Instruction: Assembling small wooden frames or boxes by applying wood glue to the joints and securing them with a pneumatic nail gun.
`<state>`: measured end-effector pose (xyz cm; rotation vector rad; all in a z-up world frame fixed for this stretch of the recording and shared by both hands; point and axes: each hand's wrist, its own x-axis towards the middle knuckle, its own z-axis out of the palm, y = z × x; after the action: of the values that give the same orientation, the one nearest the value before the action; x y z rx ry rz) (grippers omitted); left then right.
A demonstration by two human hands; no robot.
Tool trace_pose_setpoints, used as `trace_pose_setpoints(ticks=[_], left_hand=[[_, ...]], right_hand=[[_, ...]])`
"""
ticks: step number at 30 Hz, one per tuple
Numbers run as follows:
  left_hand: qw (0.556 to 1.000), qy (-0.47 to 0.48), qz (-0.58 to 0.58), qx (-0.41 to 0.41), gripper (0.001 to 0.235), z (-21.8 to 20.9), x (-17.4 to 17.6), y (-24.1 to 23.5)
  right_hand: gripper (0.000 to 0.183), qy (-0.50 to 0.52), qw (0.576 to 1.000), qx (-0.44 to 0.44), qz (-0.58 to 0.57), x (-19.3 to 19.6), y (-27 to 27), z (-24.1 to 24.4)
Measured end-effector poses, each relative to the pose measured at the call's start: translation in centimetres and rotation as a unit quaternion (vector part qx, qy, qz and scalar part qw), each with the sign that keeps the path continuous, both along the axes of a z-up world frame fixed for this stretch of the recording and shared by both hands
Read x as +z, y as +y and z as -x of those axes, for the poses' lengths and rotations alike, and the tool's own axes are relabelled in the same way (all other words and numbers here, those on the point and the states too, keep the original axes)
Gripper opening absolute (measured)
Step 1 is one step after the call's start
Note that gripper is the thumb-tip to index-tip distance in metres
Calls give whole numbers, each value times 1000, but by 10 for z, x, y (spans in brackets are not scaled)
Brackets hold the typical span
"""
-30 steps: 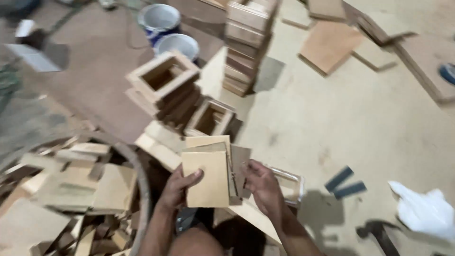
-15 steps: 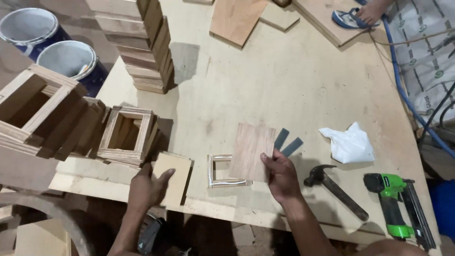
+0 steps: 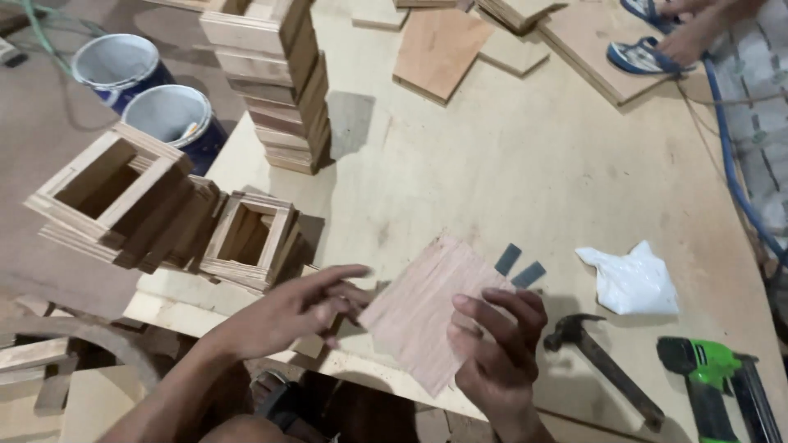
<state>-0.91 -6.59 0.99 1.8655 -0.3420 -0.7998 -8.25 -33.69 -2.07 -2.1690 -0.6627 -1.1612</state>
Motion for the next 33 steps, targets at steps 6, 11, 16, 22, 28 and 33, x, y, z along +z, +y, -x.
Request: trace_pose_setpoints(ticks=[6,11,16,22,28,33], left_hand=[[984,78,157,14,70,2,28,-51],[983,12,173,-56,59,1,36,-65],[989,-136,25,-60,59,-2,39,-85],[991,-74,102,-41,70,5,54,-99],[986,23,143,87,88,25,62,-119],[976,-150,143,62,125,33,59,-129]], right_hand=[[38,-34,998,-46,8,-20,-4,-2],[53,6,996,-61,-60,-26,-30,2],[36,-25,998,-44,-26,-16,-47,-8],[52,285,915,-81,-273,-3,-49,7],[56,335,820,-44,-463,24,-48,19],[66,361,809,-41,-461,58,-38,31]])
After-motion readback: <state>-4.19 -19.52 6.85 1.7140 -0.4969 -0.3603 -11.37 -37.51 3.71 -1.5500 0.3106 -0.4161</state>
